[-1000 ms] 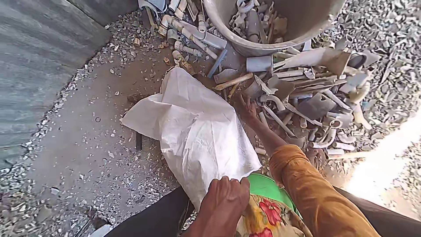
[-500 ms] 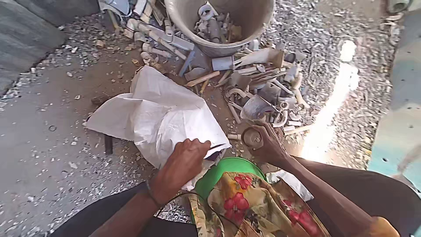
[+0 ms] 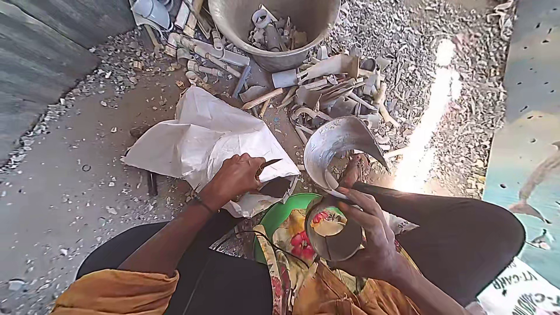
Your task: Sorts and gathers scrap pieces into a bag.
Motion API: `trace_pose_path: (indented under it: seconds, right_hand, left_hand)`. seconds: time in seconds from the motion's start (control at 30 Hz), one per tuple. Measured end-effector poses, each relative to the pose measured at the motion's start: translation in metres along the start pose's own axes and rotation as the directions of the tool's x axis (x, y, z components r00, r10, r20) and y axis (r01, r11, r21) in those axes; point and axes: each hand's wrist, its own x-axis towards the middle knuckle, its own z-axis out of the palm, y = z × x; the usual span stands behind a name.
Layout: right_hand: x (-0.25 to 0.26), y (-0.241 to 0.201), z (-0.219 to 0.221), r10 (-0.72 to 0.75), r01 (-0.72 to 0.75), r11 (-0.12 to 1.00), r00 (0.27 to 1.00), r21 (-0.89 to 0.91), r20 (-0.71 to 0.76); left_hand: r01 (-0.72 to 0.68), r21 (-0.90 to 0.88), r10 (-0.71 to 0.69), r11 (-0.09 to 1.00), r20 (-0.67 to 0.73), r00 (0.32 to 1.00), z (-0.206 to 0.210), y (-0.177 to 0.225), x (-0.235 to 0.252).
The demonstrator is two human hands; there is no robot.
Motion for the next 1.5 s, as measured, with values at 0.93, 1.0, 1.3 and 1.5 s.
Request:
trace_pose_path:
  seconds: [0.93, 1.0, 1.3, 1.5]
  right_hand:
    - [-0.050, 0.090, 0.026, 0.729, -0.307, -0.110, 0.622, 0.945, 0.287]
    - [-0.051, 0.094, 0.025, 0.753, -0.245, -0.142, 0.603, 0.959, 0.265]
    - [-0.014, 0.068, 0.013, 0.136, -0.405, -0.101, 0.899, 0.909, 0.416]
    - [-0.016, 0.055, 0.031, 0.104, -0.415, -0.155, 0.895, 0.896, 0.433]
  left_hand:
    - [-0.062, -0.035, 0.053, 0.997, -0.226, 0.973, 0.011, -0.005, 0.005]
    - [-0.065, -0.015, 0.060, 0.998, -0.230, 0.971, 0.013, -0.004, 0.004]
    - [-0.051, -0.010, 0.047, 0.999, -0.226, 0.973, 0.013, -0.006, 0.004]
    - [-0.040, -0.039, 0.032, 0.998, -0.180, 0.983, 0.011, -0.005, 0.001]
